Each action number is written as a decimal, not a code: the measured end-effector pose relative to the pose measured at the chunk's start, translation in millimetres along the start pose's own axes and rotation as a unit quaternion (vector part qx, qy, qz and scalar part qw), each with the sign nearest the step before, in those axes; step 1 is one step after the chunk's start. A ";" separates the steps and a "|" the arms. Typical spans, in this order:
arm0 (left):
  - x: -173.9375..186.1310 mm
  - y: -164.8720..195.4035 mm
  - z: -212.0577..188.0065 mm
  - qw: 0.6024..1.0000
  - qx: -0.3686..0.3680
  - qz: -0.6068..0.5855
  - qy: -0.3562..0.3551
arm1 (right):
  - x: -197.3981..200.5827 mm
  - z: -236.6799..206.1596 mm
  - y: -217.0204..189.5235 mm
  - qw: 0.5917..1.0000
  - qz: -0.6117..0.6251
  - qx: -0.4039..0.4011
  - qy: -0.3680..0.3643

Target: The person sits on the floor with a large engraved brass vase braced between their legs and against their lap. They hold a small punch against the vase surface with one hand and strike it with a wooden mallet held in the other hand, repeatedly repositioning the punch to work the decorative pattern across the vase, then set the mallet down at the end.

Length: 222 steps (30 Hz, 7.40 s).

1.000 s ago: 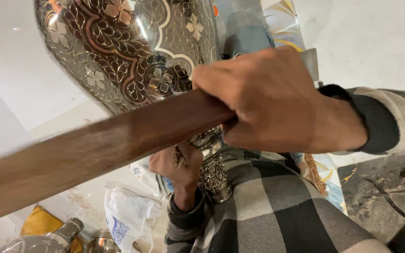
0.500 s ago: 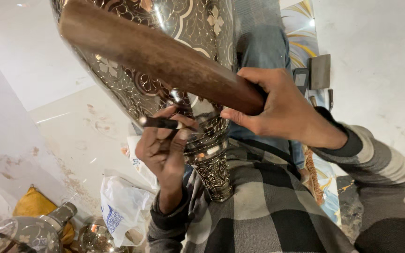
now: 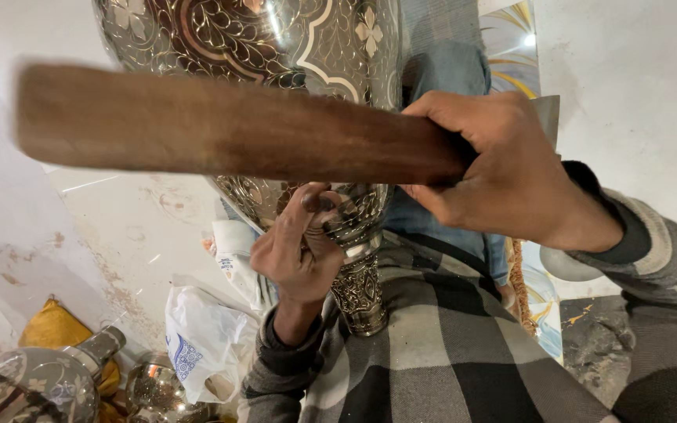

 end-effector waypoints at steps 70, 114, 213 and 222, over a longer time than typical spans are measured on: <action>3.8 6.6 28.0 0.989 -0.031 0.020 -0.141 | 2.4 -0.3 -8.7 0.976 -0.216 0.021 0.017; -6.6 8.4 49.6 0.962 -0.046 0.010 -0.268 | 5.1 -53.1 44.7 0.991 -0.046 -0.116 0.044; -20.3 -16.7 24.7 0.977 -0.015 -0.021 -0.210 | 8.5 -45.7 11.4 0.934 -0.321 -0.153 0.026; 23.9 -36.6 21.6 0.900 0.139 -0.400 0.107 | -33.4 -98.3 127.6 0.852 0.388 -0.209 0.282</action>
Point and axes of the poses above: each hand's wrist, its own z-axis towards the middle knuckle, its own x-axis out of the back of the hand, y = z × x, the point moved 7 cm from there along z, towards the middle knuckle, and after that the axes turned 6 degrees about z, right-handed, at the moved point
